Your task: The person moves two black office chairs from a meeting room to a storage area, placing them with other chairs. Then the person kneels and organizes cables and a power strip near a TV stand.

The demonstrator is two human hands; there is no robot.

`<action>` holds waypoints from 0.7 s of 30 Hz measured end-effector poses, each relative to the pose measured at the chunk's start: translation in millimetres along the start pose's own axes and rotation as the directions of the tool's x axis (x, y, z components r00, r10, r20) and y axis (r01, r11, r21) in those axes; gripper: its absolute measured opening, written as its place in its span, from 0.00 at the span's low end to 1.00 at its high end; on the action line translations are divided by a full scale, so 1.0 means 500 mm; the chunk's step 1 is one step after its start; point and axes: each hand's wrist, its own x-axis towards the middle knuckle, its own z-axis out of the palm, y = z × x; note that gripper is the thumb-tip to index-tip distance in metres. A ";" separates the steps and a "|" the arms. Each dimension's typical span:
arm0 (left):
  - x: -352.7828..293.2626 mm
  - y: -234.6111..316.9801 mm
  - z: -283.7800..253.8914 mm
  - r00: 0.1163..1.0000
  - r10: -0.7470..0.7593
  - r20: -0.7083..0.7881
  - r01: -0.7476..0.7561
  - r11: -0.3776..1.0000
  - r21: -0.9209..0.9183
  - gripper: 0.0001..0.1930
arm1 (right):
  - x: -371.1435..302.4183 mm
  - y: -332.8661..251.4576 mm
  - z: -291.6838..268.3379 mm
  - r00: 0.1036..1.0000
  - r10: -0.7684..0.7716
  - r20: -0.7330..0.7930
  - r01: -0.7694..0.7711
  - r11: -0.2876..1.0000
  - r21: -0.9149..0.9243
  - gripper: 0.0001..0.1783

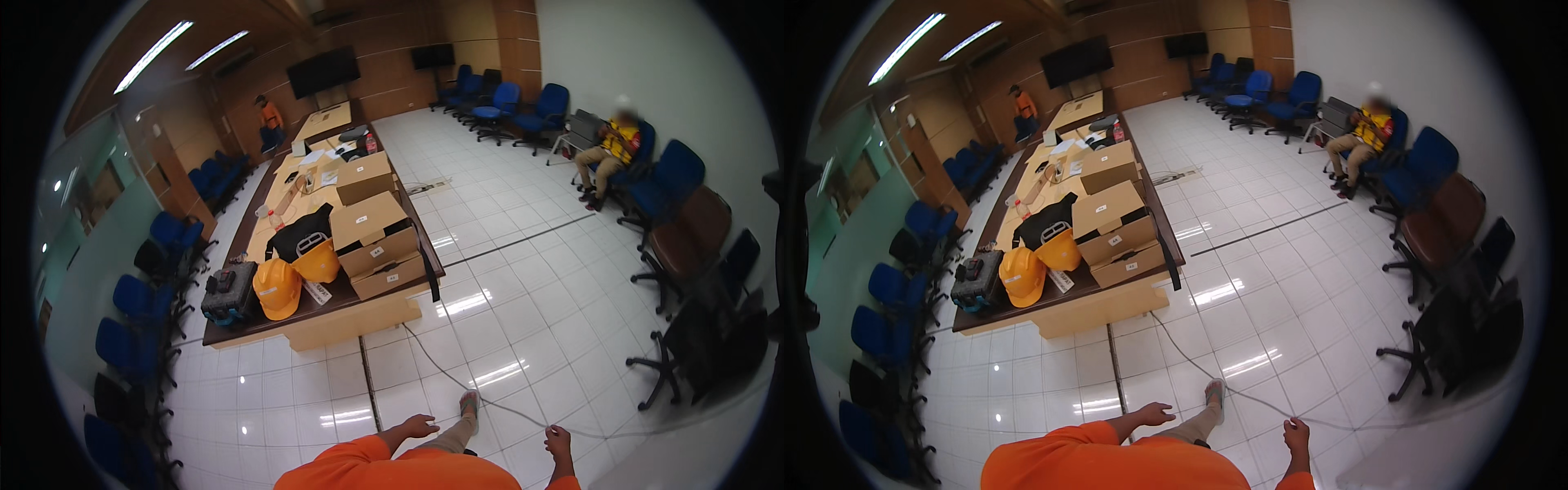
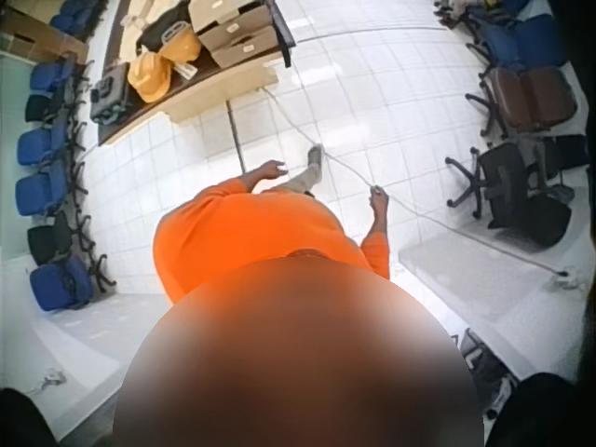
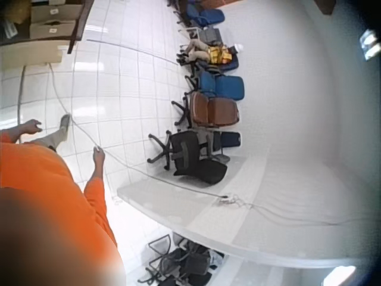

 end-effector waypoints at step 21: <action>0.682 0.416 -0.385 0.998 0.053 -0.016 -0.052 0.997 0.053 0.43 | 0.582 -0.192 -0.091 0.876 0.404 0.262 -0.283 0.872 -0.400 0.27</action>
